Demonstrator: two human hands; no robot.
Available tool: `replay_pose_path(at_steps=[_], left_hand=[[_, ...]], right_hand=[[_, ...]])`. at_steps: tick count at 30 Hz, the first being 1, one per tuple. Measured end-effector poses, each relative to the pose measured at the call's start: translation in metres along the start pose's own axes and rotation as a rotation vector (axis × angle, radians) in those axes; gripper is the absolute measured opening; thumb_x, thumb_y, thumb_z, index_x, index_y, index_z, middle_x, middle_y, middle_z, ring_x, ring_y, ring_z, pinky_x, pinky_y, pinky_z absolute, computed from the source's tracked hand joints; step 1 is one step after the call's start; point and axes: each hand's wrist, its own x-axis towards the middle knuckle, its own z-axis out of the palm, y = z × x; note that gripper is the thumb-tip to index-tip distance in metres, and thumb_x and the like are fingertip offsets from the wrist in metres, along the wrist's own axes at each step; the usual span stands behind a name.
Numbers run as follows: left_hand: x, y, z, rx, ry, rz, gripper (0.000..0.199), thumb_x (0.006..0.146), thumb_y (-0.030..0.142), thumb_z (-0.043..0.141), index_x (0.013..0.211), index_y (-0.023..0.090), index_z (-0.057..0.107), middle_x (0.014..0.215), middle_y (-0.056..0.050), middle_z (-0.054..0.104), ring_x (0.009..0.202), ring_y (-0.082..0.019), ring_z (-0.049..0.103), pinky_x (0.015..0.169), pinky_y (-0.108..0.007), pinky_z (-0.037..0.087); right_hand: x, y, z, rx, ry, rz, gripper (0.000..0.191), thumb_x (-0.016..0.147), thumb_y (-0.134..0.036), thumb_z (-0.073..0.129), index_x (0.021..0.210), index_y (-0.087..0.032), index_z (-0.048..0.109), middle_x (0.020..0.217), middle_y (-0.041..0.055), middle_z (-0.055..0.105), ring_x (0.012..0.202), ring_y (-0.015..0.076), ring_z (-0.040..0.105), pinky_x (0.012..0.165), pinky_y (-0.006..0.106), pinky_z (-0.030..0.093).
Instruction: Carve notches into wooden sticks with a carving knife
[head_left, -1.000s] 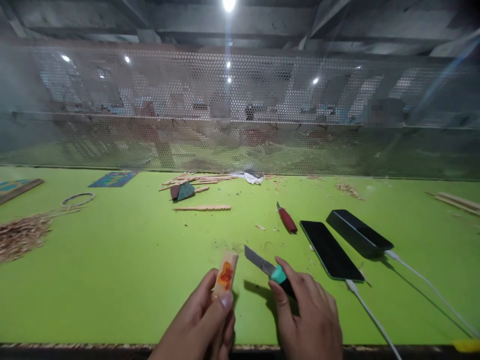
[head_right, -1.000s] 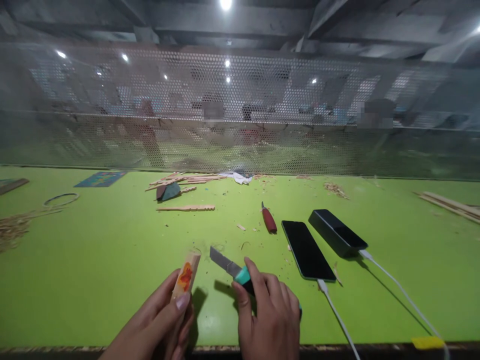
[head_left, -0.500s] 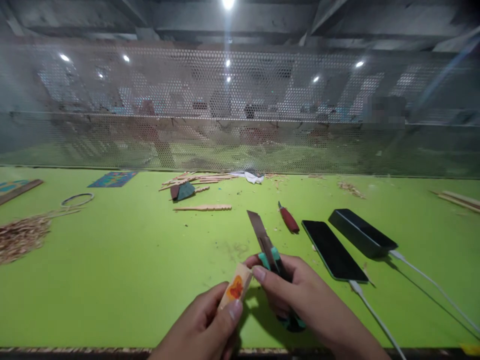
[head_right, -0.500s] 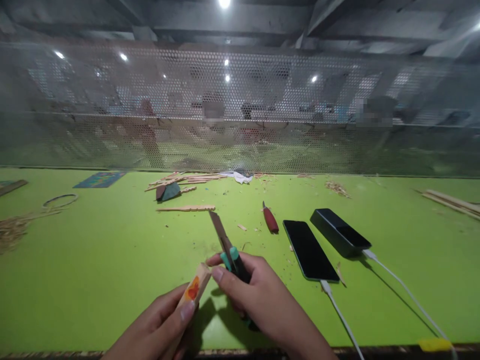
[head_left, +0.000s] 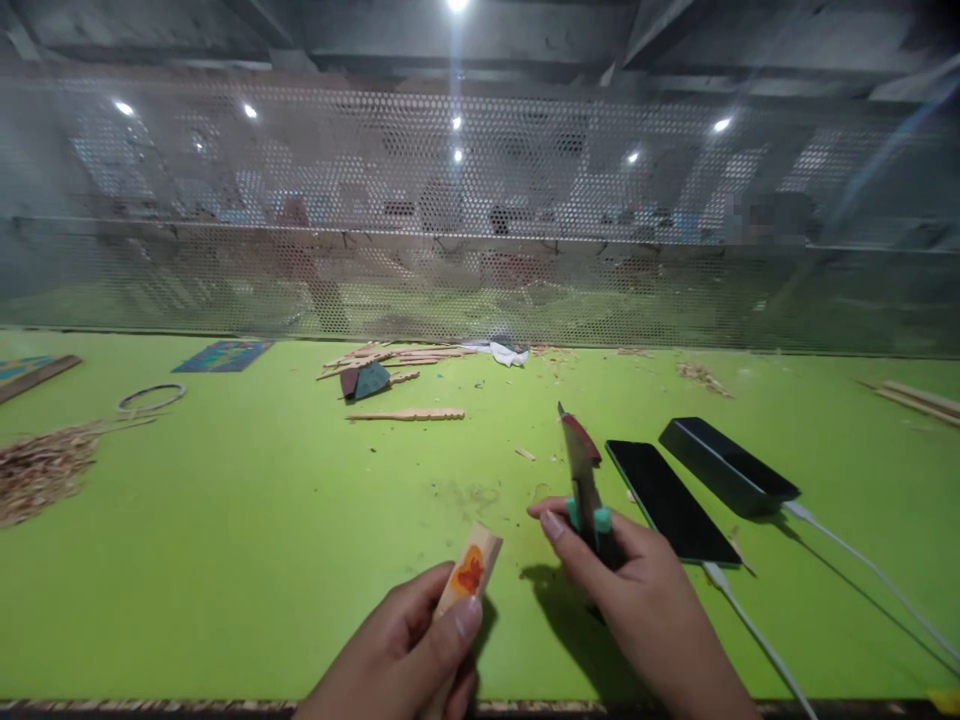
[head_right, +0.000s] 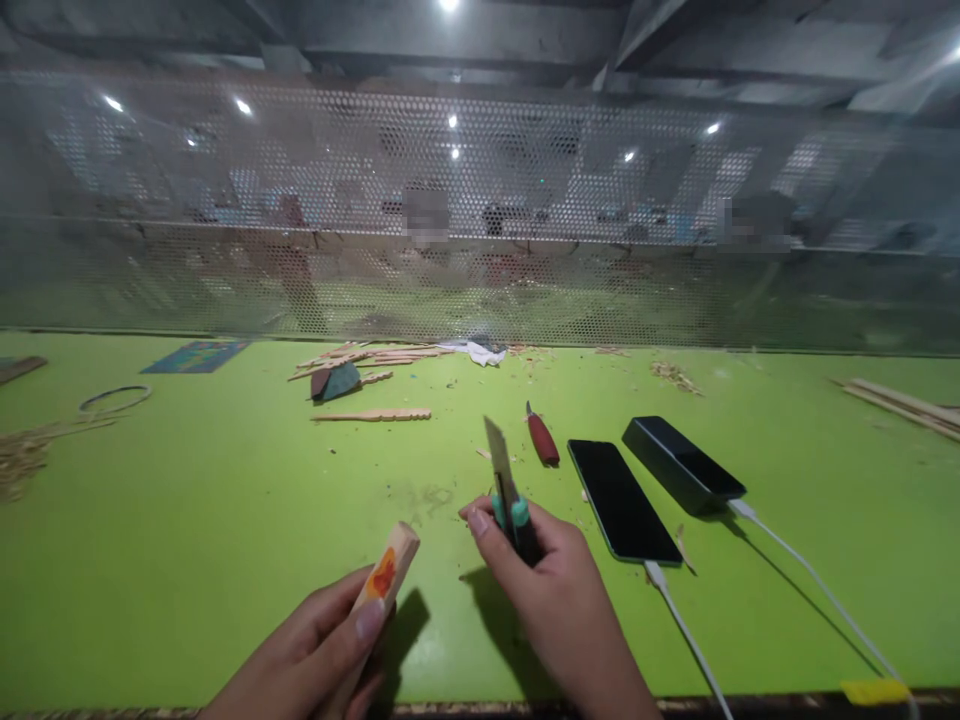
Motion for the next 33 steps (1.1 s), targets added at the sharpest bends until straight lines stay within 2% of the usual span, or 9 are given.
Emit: replay_pose_path(at_steps=[3, 7, 14, 20, 23, 26, 29, 31, 33], left_hand=[[0.002, -0.004, -0.003, 0.041, 0.004, 0.002, 0.071, 0.080, 0.076, 0.075, 0.119, 0.017, 0.063, 0.063, 0.006, 0.052, 0.054, -0.008, 0.042, 0.053, -0.020, 0.027], [0.005, -0.006, -0.006, 0.079, -0.028, 0.035, 0.069, 0.082, 0.076, 0.073, 0.118, 0.017, 0.066, 0.058, 0.004, 0.057, 0.053, -0.010, 0.044, 0.052, -0.022, 0.027], [0.007, -0.010, -0.004, 0.073, 0.025, 0.039, 0.068, 0.080, 0.078, 0.072, 0.114, 0.020, 0.070, 0.057, 0.005, 0.052, 0.050, -0.010, 0.042, 0.049, -0.020, 0.031], [0.008, -0.007, -0.001, 0.179, 0.050, 0.063, 0.071, 0.088, 0.078, 0.063, 0.128, 0.019, 0.067, 0.055, 0.006, 0.047, 0.049, -0.011, 0.044, 0.048, -0.020, 0.039], [0.006, -0.005, 0.001, 0.239, 0.134, 0.125, 0.074, 0.088, 0.075, 0.065, 0.140, 0.022, 0.062, 0.074, -0.001, 0.065, 0.077, -0.020, 0.064, 0.067, -0.025, 0.054], [0.004, -0.005, 0.004, 0.229, 0.209, 0.228, 0.070, 0.087, 0.071, 0.070, 0.140, 0.025, 0.064, 0.103, -0.007, 0.072, 0.114, -0.025, 0.063, 0.095, -0.029, 0.054], [0.004, -0.005, 0.006, 0.224, 0.168, 0.164, 0.070, 0.091, 0.072, 0.064, 0.143, 0.025, 0.060, 0.089, -0.004, 0.067, 0.083, -0.019, 0.065, 0.074, -0.026, 0.056], [0.006, -0.005, 0.006, 0.222, 0.104, 0.138, 0.069, 0.092, 0.073, 0.061, 0.138, 0.022, 0.060, 0.076, 0.002, 0.057, 0.060, -0.013, 0.052, 0.057, -0.023, 0.051], [0.008, -0.004, 0.005, 0.214, 0.045, 0.166, 0.065, 0.091, 0.073, 0.062, 0.127, 0.018, 0.064, 0.076, 0.003, 0.053, 0.056, -0.011, 0.047, 0.054, -0.023, 0.049]], right_hand=[[-0.005, 0.005, 0.001, -0.154, 0.034, -0.101, 0.041, 0.093, -0.056, 0.065, 0.107, -0.021, 0.081, 0.107, 0.0099, 0.081, 0.096, 0.0280, 0.075, 0.080, 0.036, 0.059], [-0.013, 0.011, 0.000, -0.333, 0.097, -0.210, 0.041, 0.094, -0.053, 0.066, 0.121, -0.024, 0.076, 0.118, 0.0103, 0.080, 0.106, 0.0302, 0.075, 0.088, 0.040, 0.060], [-0.028, 0.030, 0.001, -0.431, 0.010, -0.522, 0.034, 0.105, -0.043, 0.055, 0.135, -0.028, 0.063, 0.107, 0.0061, 0.074, 0.092, 0.0230, 0.072, 0.073, 0.030, 0.059], [-0.035, 0.039, 0.006, -0.605, 0.010, -0.659, 0.045, 0.108, -0.040, 0.051, 0.150, -0.025, 0.049, 0.097, 0.0048, 0.071, 0.083, 0.0242, 0.066, 0.074, 0.036, 0.053], [-0.034, 0.039, 0.008, -0.617, 0.008, -0.701, 0.045, 0.109, -0.041, 0.050, 0.151, -0.023, 0.048, 0.097, 0.0056, 0.073, 0.081, 0.0239, 0.066, 0.072, 0.036, 0.052], [-0.034, 0.038, 0.008, -0.629, 0.005, -0.701, 0.041, 0.108, -0.038, 0.053, 0.145, -0.022, 0.052, 0.101, 0.0059, 0.074, 0.084, 0.0235, 0.068, 0.074, 0.035, 0.052], [-0.035, 0.038, 0.008, -0.627, 0.019, -0.697, 0.035, 0.107, -0.037, 0.054, 0.139, -0.023, 0.056, 0.102, 0.0057, 0.075, 0.087, 0.0235, 0.069, 0.075, 0.035, 0.053], [-0.036, 0.039, 0.008, -0.621, 0.034, -0.700, 0.034, 0.107, -0.038, 0.053, 0.137, -0.023, 0.058, 0.100, 0.0058, 0.075, 0.085, 0.0238, 0.069, 0.073, 0.035, 0.052], [-0.036, 0.040, 0.009, -0.617, 0.041, -0.699, 0.036, 0.108, -0.040, 0.053, 0.139, -0.023, 0.058, 0.097, 0.0060, 0.074, 0.083, 0.0240, 0.068, 0.072, 0.035, 0.052]])
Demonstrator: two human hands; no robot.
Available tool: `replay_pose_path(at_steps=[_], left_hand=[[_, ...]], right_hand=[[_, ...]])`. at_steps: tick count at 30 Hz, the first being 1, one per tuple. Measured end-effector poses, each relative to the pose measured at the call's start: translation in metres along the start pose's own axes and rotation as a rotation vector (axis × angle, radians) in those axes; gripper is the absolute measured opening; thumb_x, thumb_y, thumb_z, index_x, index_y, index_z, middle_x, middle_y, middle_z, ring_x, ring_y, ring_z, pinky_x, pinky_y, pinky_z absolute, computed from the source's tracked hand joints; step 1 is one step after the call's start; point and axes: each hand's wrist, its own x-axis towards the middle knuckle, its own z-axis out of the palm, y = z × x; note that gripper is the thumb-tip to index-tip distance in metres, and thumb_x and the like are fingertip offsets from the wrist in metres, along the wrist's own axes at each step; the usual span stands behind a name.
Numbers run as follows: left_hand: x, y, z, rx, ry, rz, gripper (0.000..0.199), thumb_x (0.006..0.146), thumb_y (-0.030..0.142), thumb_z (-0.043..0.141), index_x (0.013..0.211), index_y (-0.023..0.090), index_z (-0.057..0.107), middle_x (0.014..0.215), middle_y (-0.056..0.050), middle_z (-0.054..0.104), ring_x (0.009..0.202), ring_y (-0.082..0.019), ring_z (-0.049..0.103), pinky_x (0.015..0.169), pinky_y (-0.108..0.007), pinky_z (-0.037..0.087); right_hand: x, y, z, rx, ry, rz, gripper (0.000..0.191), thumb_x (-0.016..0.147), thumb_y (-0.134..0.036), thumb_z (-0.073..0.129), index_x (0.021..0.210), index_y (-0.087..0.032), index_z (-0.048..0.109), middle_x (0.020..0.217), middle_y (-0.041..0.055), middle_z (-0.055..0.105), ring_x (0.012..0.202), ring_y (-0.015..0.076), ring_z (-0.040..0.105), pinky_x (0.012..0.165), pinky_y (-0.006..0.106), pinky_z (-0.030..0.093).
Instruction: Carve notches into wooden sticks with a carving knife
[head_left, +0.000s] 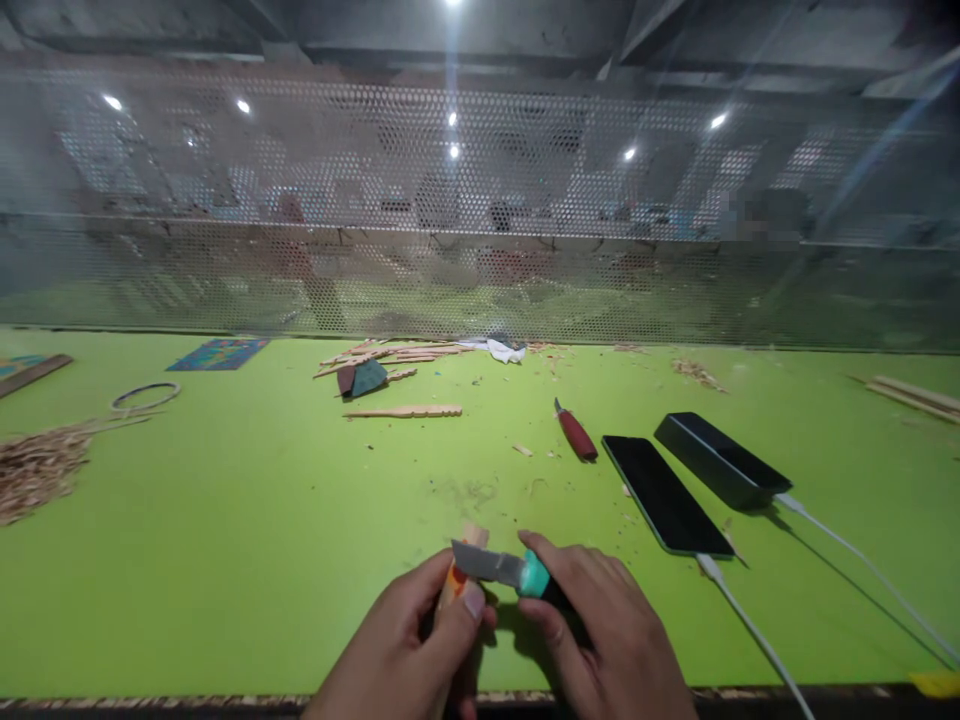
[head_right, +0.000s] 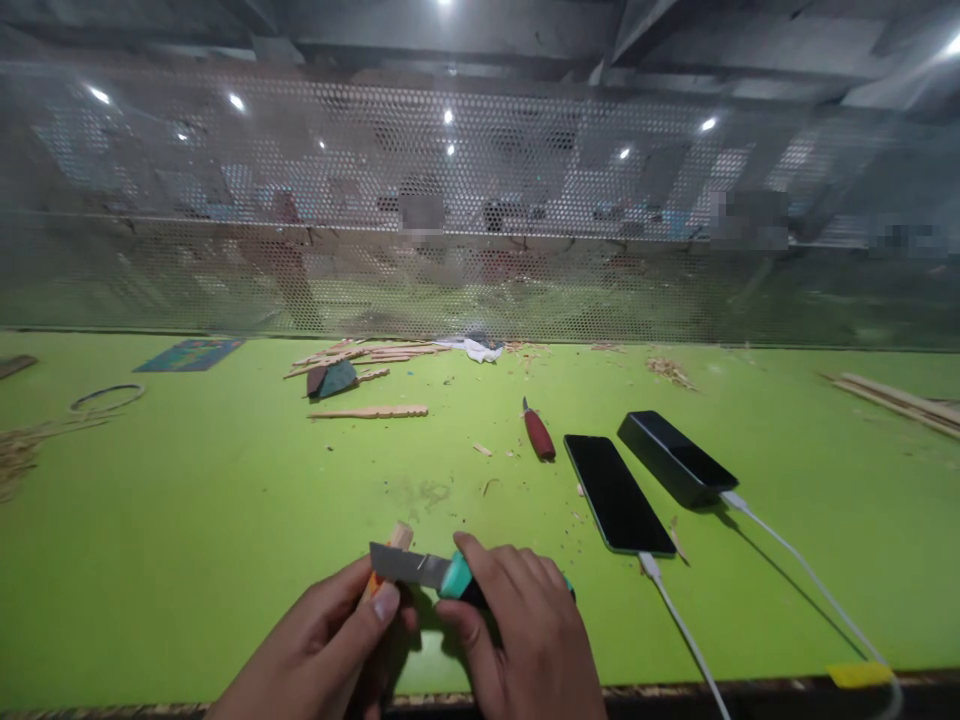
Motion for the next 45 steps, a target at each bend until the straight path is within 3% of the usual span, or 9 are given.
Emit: replay_pose_path(at_steps=[3, 5, 7, 9, 12, 20, 31, 37, 45], left_hand=[[0.003, 0.000, -0.001, 0.018, -0.049, -0.022, 0.061, 0.094, 0.069, 0.059, 0.129, 0.019, 0.059, 0.075, 0.003, 0.055, 0.050, -0.009, 0.045, 0.048, -0.021, 0.043], [0.004, 0.001, -0.001, 0.044, -0.018, -0.028, 0.056, 0.098, 0.065, 0.056, 0.132, 0.020, 0.056, 0.069, 0.005, 0.053, 0.048, -0.010, 0.043, 0.047, -0.020, 0.040], [0.004, 0.003, 0.000, 0.079, 0.049, 0.046, 0.048, 0.098, 0.060, 0.059, 0.124, 0.021, 0.060, 0.073, 0.002, 0.059, 0.063, -0.014, 0.055, 0.061, -0.022, 0.048], [0.004, 0.007, 0.001, 0.161, 0.076, 0.123, 0.040, 0.096, 0.057, 0.064, 0.111, 0.020, 0.064, 0.092, -0.004, 0.068, 0.092, -0.021, 0.064, 0.084, -0.028, 0.050], [0.003, 0.013, 0.002, 0.337, 0.086, 0.118, 0.039, 0.095, 0.058, 0.064, 0.104, 0.020, 0.063, 0.098, -0.006, 0.071, 0.107, -0.028, 0.062, 0.089, -0.031, 0.047], [0.007, 0.017, 0.006, 0.451, 0.084, 0.118, 0.040, 0.103, 0.058, 0.048, 0.099, 0.020, 0.062, 0.099, -0.007, 0.074, 0.095, -0.026, 0.064, 0.083, -0.031, 0.044], [0.011, 0.012, 0.007, 0.455, 0.138, 0.106, 0.042, 0.104, 0.058, 0.048, 0.099, 0.020, 0.064, 0.096, -0.007, 0.075, 0.088, -0.025, 0.064, 0.076, -0.030, 0.042], [0.007, 0.008, 0.007, 0.425, 0.197, 0.101, 0.042, 0.100, 0.062, 0.054, 0.089, 0.022, 0.060, 0.082, -0.004, 0.068, 0.083, -0.025, 0.060, 0.075, -0.028, 0.039], [0.005, 0.006, 0.004, 0.443, 0.148, 0.108, 0.048, 0.102, 0.066, 0.046, 0.094, 0.021, 0.061, 0.090, -0.005, 0.065, 0.088, -0.024, 0.056, 0.080, -0.030, 0.041]], right_hand=[[0.000, 0.001, 0.001, -0.018, -0.032, 0.005, 0.040, 0.108, -0.040, 0.053, 0.144, -0.024, 0.056, 0.097, 0.0053, 0.073, 0.082, 0.0234, 0.067, 0.070, 0.034, 0.052], [0.001, 0.001, 0.000, -0.034, -0.046, -0.004, 0.041, 0.108, -0.041, 0.052, 0.145, -0.023, 0.054, 0.095, 0.0045, 0.072, 0.080, 0.0228, 0.066, 0.068, 0.034, 0.051], [0.003, 0.000, -0.001, -0.036, -0.042, -0.016, 0.041, 0.108, -0.042, 0.051, 0.145, -0.023, 0.054, 0.091, 0.0035, 0.071, 0.076, 0.0220, 0.066, 0.066, 0.033, 0.051], [0.004, 0.000, -0.003, -0.035, -0.057, -0.016, 0.041, 0.108, -0.042, 0.052, 0.145, -0.022, 0.054, 0.090, 0.0029, 0.071, 0.076, 0.0213, 0.066, 0.066, 0.033, 0.051], [0.006, 0.000, -0.003, -0.029, -0.073, -0.017, 0.041, 0.108, -0.042, 0.054, 0.144, -0.022, 0.055, 0.091, 0.0032, 0.071, 0.077, 0.0215, 0.066, 0.067, 0.033, 0.052], [0.002, -0.001, 0.000, -0.046, -0.039, -0.015, 0.042, 0.107, -0.043, 0.054, 0.143, -0.020, 0.057, 0.092, 0.0051, 0.072, 0.077, 0.0229, 0.067, 0.067, 0.035, 0.052], [0.001, -0.012, 0.012, -0.143, 0.066, 0.032, 0.045, 0.107, -0.044, 0.054, 0.142, -0.017, 0.059, 0.086, 0.0045, 0.071, 0.075, 0.0225, 0.067, 0.067, 0.035, 0.048], [0.009, -0.014, 0.016, -0.328, 0.179, 0.249, 0.048, 0.109, -0.054, 0.043, 0.131, -0.019, 0.069, 0.083, 0.0085, 0.075, 0.069, 0.0272, 0.069, 0.060, 0.037, 0.045], [0.002, -0.012, 0.014, -0.320, 0.177, 0.228, 0.045, 0.108, -0.054, 0.046, 0.130, -0.020, 0.065, 0.096, 0.0112, 0.078, 0.082, 0.0296, 0.073, 0.071, 0.040, 0.049]])
